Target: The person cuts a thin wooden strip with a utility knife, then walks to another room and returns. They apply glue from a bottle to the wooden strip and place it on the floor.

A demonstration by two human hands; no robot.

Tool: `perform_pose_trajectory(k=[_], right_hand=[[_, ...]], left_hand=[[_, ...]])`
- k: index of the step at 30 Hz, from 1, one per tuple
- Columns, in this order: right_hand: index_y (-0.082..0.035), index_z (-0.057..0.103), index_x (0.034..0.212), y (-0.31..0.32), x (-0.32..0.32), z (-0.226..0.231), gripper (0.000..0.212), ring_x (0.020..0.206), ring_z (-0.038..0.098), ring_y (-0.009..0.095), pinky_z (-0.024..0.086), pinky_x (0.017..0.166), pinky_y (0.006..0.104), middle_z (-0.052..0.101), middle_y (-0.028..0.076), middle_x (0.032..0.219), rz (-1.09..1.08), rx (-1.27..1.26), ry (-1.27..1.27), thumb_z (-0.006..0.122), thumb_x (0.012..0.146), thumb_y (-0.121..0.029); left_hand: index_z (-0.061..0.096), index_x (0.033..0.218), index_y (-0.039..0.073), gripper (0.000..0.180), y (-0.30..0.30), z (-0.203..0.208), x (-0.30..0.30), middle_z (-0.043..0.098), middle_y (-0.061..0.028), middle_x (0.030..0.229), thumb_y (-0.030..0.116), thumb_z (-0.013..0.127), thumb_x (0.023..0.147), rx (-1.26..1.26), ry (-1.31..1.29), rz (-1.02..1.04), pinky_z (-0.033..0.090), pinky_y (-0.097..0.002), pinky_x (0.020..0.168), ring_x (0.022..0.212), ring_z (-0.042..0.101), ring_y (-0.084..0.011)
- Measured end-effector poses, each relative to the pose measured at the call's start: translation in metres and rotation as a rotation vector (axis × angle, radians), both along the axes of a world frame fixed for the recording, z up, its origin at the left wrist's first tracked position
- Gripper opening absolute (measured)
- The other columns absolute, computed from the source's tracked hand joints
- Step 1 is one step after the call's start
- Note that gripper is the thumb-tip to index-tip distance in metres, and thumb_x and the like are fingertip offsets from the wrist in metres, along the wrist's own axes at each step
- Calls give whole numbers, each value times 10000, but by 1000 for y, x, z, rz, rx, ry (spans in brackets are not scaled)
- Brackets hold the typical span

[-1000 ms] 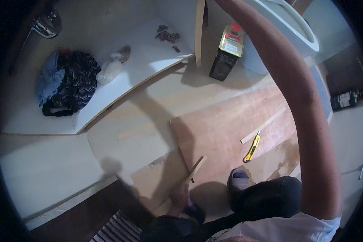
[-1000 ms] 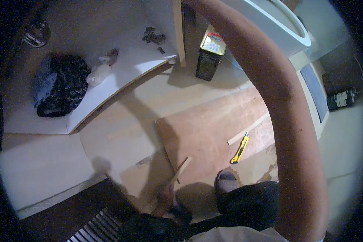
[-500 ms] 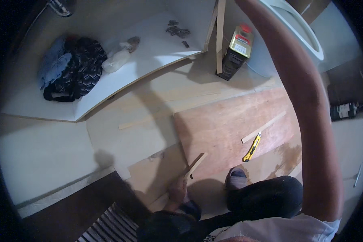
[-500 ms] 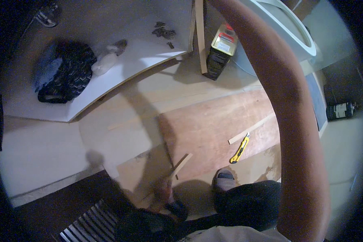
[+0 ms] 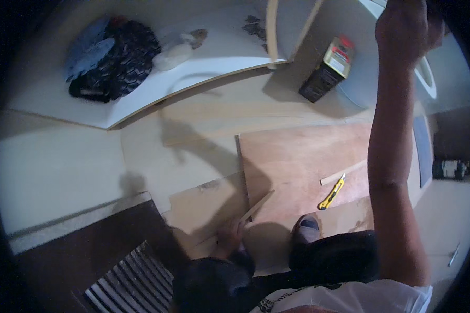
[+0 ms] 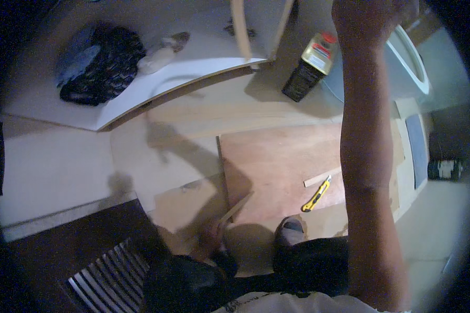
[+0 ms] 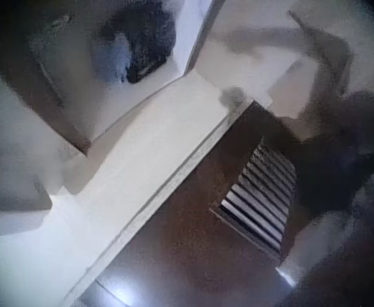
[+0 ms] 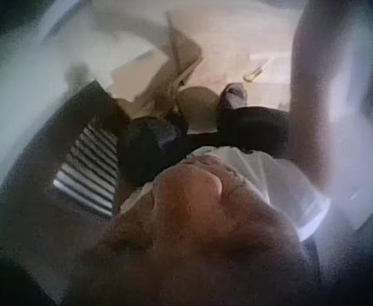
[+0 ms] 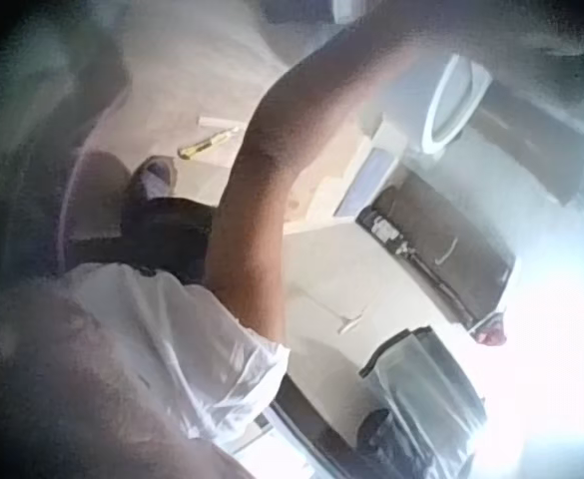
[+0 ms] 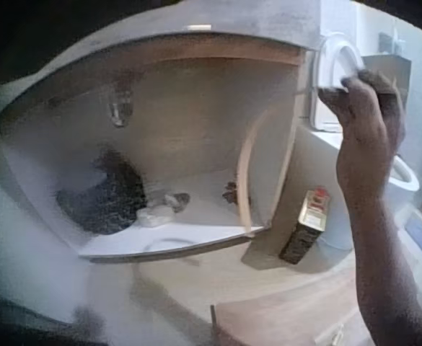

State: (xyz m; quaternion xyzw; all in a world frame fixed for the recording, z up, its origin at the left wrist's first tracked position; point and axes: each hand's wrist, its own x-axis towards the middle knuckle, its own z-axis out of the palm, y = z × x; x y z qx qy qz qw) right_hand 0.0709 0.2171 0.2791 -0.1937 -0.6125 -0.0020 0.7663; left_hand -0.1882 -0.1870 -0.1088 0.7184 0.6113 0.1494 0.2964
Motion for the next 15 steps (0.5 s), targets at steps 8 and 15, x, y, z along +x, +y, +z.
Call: perform_pose_trajectory(k=[8,15], right_hand=[[-30,627,976,13,-16,-239,165,953,631,225,489,816,342,658,150,980,-384,-626,-304,653,830,-103],[9,564,1106,-36,-46,-354,347,946,626,214,507,827,322,618,147,1077,-390,-704,-336,676,830,-167]], left_hand=[[605,940,69,241,7,16,0,635,-158,802,296,528,917,-70,-81,108,504,-470,645,747,623,-362],[600,931,67,217,-4,-7,1,629,-157,794,275,546,904,-15,-52,109,500,-479,635,734,620,-366]])
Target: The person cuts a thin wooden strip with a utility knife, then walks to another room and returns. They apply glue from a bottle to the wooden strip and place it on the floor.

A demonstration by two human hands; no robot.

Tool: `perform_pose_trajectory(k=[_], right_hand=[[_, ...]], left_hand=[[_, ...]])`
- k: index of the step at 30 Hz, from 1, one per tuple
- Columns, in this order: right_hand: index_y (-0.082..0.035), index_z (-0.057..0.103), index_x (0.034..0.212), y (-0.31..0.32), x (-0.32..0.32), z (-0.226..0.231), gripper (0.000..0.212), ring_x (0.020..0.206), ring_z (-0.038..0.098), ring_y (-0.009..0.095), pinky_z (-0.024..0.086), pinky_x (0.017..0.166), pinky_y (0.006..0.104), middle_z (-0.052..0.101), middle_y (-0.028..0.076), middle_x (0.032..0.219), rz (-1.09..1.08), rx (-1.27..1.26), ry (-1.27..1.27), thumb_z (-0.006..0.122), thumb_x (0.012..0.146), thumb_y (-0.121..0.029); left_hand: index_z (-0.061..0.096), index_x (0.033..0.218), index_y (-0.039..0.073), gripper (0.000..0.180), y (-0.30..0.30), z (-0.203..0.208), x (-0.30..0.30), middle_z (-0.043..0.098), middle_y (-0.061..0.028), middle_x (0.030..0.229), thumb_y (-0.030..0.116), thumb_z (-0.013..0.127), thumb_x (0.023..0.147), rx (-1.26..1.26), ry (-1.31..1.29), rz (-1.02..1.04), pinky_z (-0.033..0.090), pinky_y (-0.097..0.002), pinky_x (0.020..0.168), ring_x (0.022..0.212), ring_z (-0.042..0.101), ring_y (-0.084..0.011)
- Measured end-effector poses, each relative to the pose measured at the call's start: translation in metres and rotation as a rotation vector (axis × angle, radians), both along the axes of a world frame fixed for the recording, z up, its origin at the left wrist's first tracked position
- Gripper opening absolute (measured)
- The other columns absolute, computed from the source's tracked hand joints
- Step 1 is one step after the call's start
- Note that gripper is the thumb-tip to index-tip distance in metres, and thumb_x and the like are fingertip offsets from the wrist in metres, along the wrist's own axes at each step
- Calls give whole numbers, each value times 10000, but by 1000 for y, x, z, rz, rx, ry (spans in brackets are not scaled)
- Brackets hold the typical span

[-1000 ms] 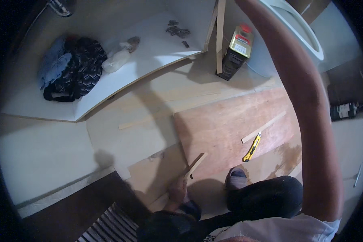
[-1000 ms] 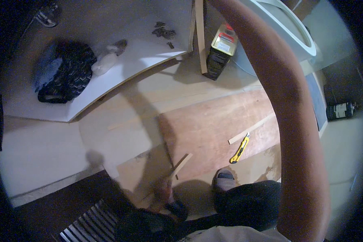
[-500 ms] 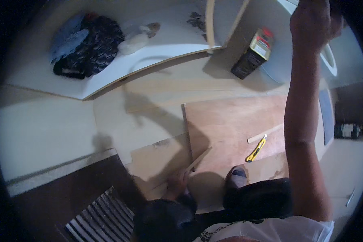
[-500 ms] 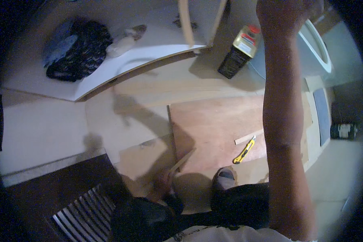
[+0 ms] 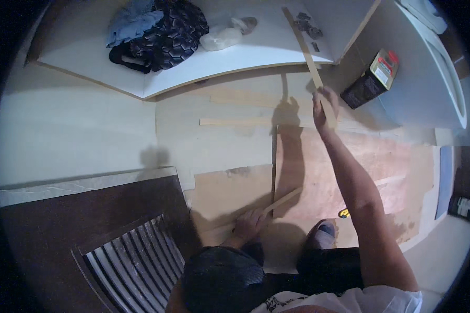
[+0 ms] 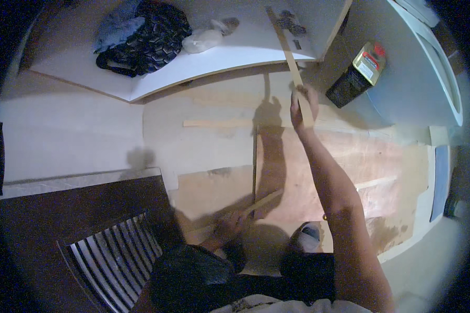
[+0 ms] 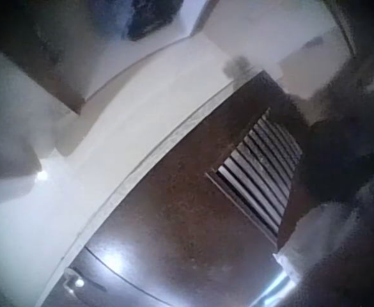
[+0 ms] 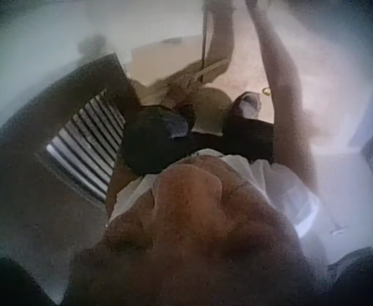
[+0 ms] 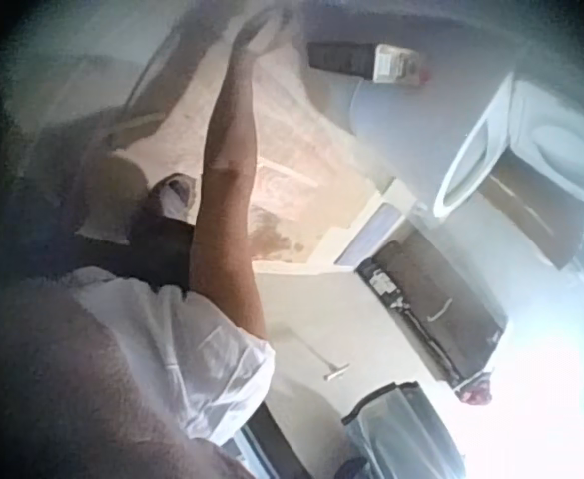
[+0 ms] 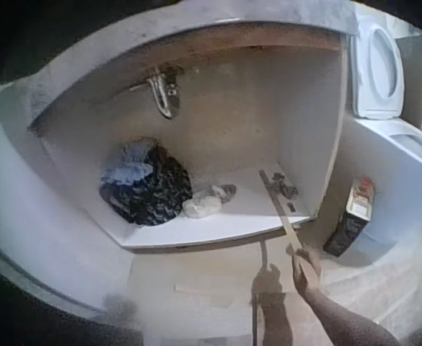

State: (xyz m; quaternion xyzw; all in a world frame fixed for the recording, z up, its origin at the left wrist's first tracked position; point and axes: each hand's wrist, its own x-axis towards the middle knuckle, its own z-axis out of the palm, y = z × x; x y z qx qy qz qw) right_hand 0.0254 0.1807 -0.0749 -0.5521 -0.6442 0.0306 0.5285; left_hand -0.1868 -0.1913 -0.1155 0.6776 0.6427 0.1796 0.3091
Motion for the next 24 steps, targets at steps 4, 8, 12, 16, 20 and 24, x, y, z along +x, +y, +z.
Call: perform_pose_trajectory(k=[4,8,12,16,20,24], right_hand=[[17,592,949,34,12,36,166,823,606,172,498,727,296,608,92,912,287,-506,1012,632,862,-118],[28,605,1005,20,56,45,206,790,611,157,517,689,311,638,102,874,695,-1275,131,566,834,-81],[-6,588,1103,-79,84,104,342,746,668,223,556,640,315,673,152,889,1102,-1875,-64,606,767,-67],[15,603,1101,-181,135,161,344,854,669,269,529,735,353,676,171,956,924,-1437,-522,668,836,-196],[33,595,1071,-229,159,274,273,891,658,245,518,780,339,670,168,940,386,-1224,35,648,844,-111],[-31,629,927,-319,141,318,201,876,646,289,480,862,443,660,127,880,284,-684,280,662,771,-154]], left_hand=[[609,927,59,210,5,-3,3,627,-146,775,257,542,906,97,-56,-15,496,-484,596,683,615,-370],[616,996,50,213,8,15,5,648,-169,875,222,523,914,-104,79,-9,509,-462,675,767,628,-370],[613,1059,20,256,2,0,3,644,-207,985,206,499,926,-228,-169,157,508,-409,765,859,637,-349],[602,1088,-4,255,35,32,-29,647,-199,949,162,519,914,-534,-319,235,501,-364,699,790,643,-270],[626,926,-33,177,76,119,-97,617,-121,724,108,526,889,-274,-151,267,493,-341,610,633,598,-188],[605,823,-16,169,148,308,-59,593,-41,679,127,538,883,-259,-439,609,446,-293,519,563,546,-142]])
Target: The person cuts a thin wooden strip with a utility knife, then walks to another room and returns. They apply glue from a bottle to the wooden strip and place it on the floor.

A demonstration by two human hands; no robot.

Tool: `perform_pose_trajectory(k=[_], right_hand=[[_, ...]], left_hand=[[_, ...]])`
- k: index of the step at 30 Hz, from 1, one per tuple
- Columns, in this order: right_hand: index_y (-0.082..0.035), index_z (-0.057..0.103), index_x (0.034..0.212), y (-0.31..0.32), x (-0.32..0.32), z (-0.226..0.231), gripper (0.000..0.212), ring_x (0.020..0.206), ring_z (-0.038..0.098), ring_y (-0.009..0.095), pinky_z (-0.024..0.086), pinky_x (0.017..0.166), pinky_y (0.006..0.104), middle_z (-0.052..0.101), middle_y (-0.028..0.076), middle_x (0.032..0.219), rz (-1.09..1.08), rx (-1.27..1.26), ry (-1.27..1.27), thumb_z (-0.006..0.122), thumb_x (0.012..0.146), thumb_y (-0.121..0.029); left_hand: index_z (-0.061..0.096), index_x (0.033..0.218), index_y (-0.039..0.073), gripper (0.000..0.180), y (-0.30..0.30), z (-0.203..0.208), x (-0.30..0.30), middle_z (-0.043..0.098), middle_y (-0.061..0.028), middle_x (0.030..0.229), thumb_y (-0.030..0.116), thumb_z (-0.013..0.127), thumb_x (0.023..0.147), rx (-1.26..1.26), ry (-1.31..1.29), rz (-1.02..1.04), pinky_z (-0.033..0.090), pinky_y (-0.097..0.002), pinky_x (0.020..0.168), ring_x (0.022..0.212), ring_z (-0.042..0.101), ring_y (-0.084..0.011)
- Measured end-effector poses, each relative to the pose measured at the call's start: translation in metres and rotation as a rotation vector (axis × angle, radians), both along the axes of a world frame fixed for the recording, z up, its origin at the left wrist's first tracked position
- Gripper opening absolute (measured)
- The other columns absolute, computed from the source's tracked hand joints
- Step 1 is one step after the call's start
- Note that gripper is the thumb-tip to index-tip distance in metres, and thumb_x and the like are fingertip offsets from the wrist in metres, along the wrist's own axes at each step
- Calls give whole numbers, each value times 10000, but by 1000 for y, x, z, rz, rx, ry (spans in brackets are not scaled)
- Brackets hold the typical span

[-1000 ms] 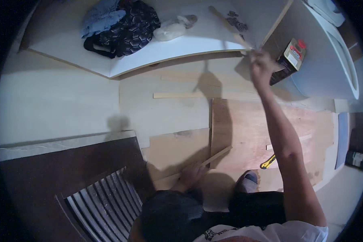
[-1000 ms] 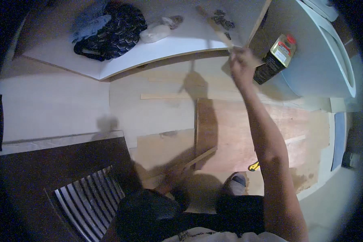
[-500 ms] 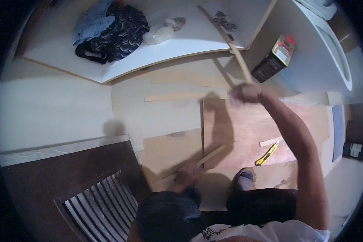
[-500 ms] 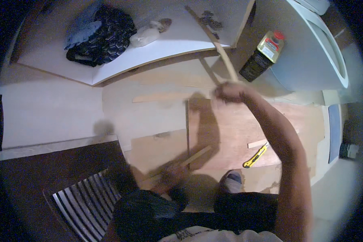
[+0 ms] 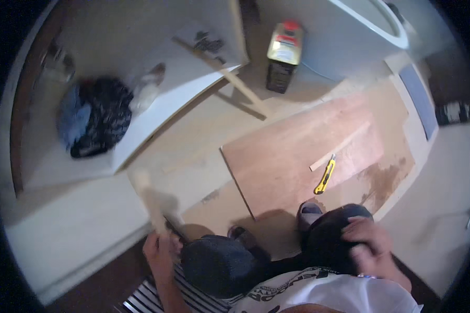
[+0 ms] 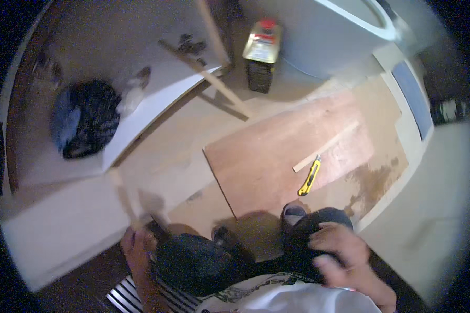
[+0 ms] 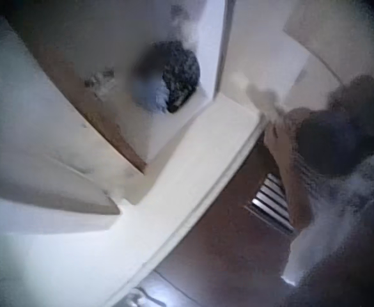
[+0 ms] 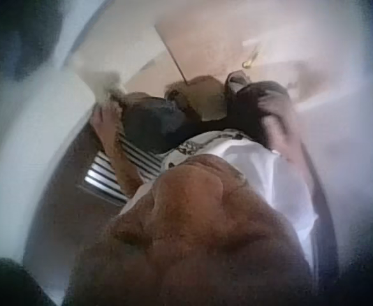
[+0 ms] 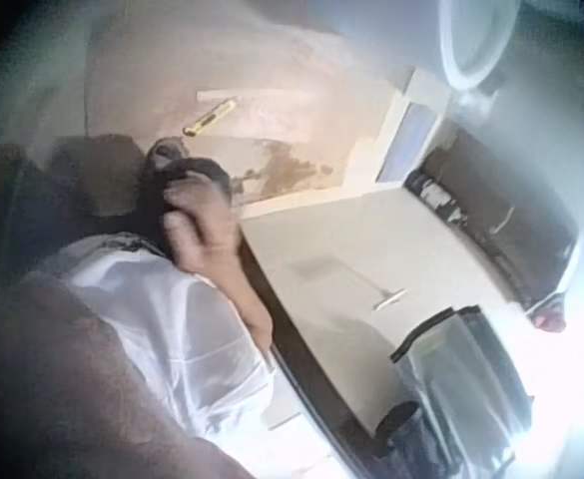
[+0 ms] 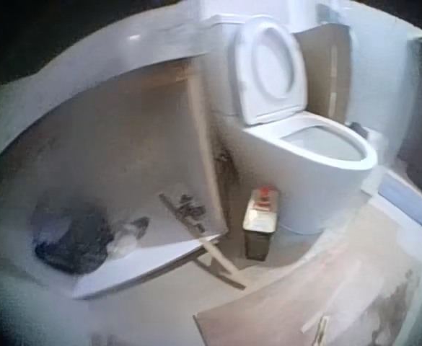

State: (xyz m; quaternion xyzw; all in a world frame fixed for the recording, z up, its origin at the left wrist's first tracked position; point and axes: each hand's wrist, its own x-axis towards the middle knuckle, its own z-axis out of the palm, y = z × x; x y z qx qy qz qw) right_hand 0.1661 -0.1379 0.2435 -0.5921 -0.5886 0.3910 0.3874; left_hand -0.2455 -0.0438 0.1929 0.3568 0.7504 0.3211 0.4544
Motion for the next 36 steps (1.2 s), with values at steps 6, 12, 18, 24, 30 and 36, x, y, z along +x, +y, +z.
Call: perform_pose_trajectory(k=[6,12,18,24,30,36], right_hand=[[-61,641,822,28,-23,-1,150,689,623,163,547,731,344,614,59,763,-74,263,-520,732,705,-82],[-44,637,813,-5,0,23,133,620,598,183,552,692,341,577,42,687,-144,160,-394,716,708,-58],[-57,623,776,-10,-3,52,104,609,582,233,471,544,341,556,78,662,-233,-38,-342,707,739,-107],[-36,579,697,-23,-4,65,155,625,584,305,481,570,387,570,133,666,-186,-222,-275,664,787,-130],[-34,618,757,-44,-11,88,155,734,616,355,497,661,438,620,169,745,-226,-382,-280,623,808,-181],[-46,663,850,-85,-1,116,155,851,614,335,488,751,437,649,141,854,8,-502,-325,589,788,-167]], left_hand=[[573,828,4,217,-65,8,42,582,-103,700,202,525,903,247,801,-555,451,-406,588,619,562,-258],[583,835,-5,231,-61,29,56,587,-121,718,206,518,902,246,920,-657,446,-428,614,649,564,-299],[594,842,-14,247,-76,78,55,593,-139,736,211,510,902,190,910,-706,441,-449,640,679,565,-340],[592,866,-2,172,-90,92,44,574,-194,804,153,523,896,157,760,-864,446,-457,672,768,556,-360],[600,908,47,213,-91,118,80,625,-169,871,237,505,923,3,690,-980,476,-459,718,835,602,-369],[617,954,40,343,-84,177,139,641,-224,845,364,519,901,-257,490,-1024,477,-508,711,817,611,-428]])
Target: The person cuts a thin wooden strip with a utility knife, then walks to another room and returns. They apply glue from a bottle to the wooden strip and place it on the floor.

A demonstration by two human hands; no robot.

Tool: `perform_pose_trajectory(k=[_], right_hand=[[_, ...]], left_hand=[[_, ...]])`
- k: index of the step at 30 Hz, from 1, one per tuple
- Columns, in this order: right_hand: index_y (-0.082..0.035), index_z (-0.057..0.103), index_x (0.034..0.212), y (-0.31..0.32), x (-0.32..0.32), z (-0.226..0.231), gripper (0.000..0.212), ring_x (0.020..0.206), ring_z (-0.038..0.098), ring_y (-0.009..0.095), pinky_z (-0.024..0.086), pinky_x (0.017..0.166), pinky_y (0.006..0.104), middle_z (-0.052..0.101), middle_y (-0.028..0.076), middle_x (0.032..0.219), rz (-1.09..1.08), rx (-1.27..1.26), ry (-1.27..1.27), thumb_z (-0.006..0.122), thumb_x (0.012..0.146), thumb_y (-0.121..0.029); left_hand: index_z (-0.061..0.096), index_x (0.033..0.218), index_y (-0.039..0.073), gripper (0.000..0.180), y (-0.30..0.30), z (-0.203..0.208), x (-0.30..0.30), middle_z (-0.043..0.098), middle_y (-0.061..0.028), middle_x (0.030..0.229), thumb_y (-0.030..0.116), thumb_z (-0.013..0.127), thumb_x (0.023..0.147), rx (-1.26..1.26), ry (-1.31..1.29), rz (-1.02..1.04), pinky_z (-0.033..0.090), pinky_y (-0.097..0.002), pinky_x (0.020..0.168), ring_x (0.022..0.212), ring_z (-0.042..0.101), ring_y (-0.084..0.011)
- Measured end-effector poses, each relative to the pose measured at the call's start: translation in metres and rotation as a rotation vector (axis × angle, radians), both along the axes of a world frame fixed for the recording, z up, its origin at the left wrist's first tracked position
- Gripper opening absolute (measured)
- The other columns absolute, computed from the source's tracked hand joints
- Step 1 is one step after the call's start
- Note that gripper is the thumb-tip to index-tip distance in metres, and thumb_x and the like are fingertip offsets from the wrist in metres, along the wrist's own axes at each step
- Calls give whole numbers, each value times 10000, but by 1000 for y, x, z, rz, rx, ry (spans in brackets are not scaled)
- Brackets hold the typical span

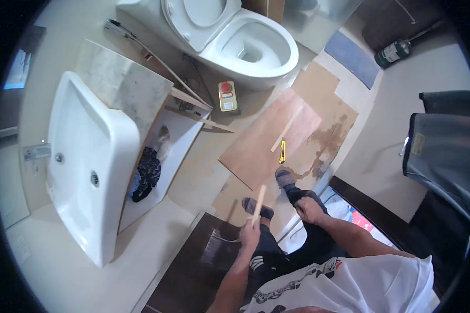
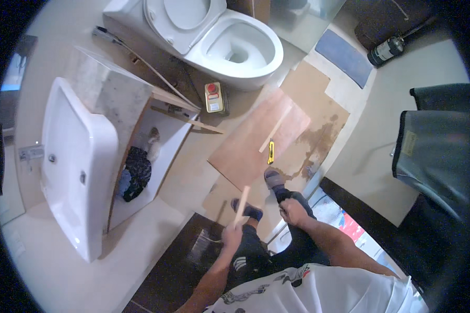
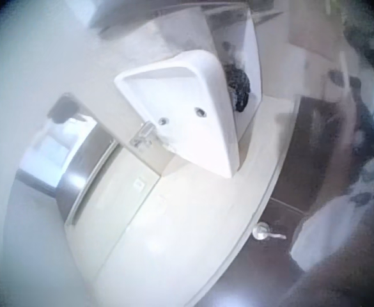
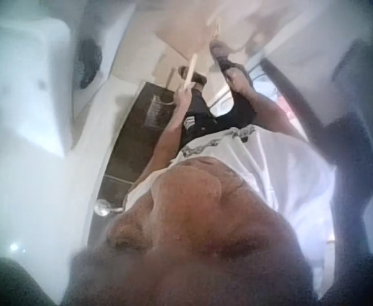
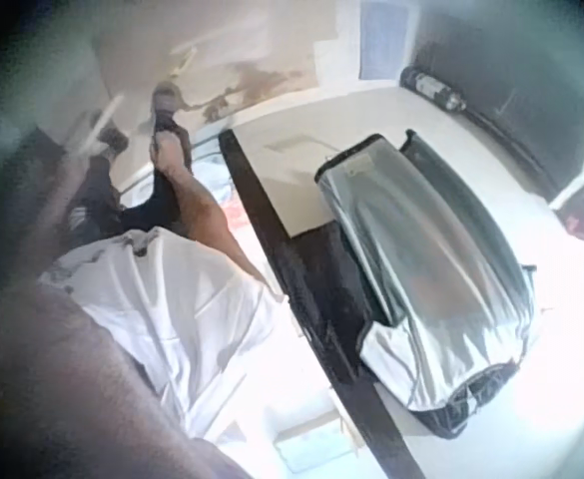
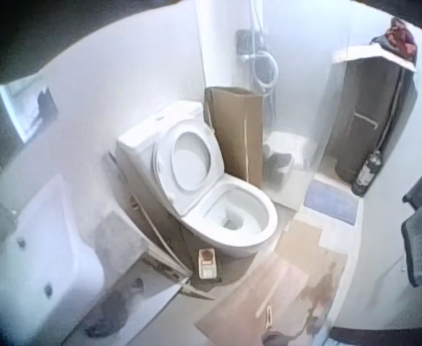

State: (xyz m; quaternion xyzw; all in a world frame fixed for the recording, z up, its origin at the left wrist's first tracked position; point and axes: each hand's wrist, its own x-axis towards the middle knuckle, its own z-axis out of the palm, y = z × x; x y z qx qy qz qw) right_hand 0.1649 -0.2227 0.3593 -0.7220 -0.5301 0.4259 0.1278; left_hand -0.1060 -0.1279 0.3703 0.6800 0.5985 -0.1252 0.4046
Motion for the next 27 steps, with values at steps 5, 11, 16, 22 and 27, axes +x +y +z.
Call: perform_pose_trajectory(k=[5,11,16,22,27], right_hand=[[-35,598,1122,-19,-34,54,296,908,624,175,529,774,343,636,94,1044,-670,-449,886,587,907,-238],[-39,455,1330,20,-4,257,440,1137,516,137,462,875,257,589,73,1191,-391,-79,1238,546,909,-127],[-21,548,1228,10,9,336,344,984,540,110,445,855,270,589,47,1107,-233,-53,1141,575,899,-117],[0,650,1004,-4,0,394,193,766,611,134,500,689,258,653,59,886,-429,284,1030,664,844,-106],[40,658,990,-25,-24,422,196,749,621,111,519,651,259,667,62,865,-831,369,880,681,837,-79]], left_hand=[[648,920,40,270,2,156,76,650,-177,787,293,682,832,-41,-294,101,503,-408,684,780,654,-352],[633,916,13,244,-27,267,89,648,-196,778,237,677,829,-61,-480,-51,513,-413,660,763,660,-348],[507,1195,-4,453,-7,339,94,625,-262,863,320,586,889,77,-640,-336,484,-501,657,780,617,-432],[592,1032,-25,271,-8,348,94,618,-216,896,200,478,933,148,-804,-561,473,-449,681,814,601,-394],[601,875,2,278,-17,362,106,580,-156,755,220,454,965,101,-902,-490,446,-422,604,677,573,-336]])
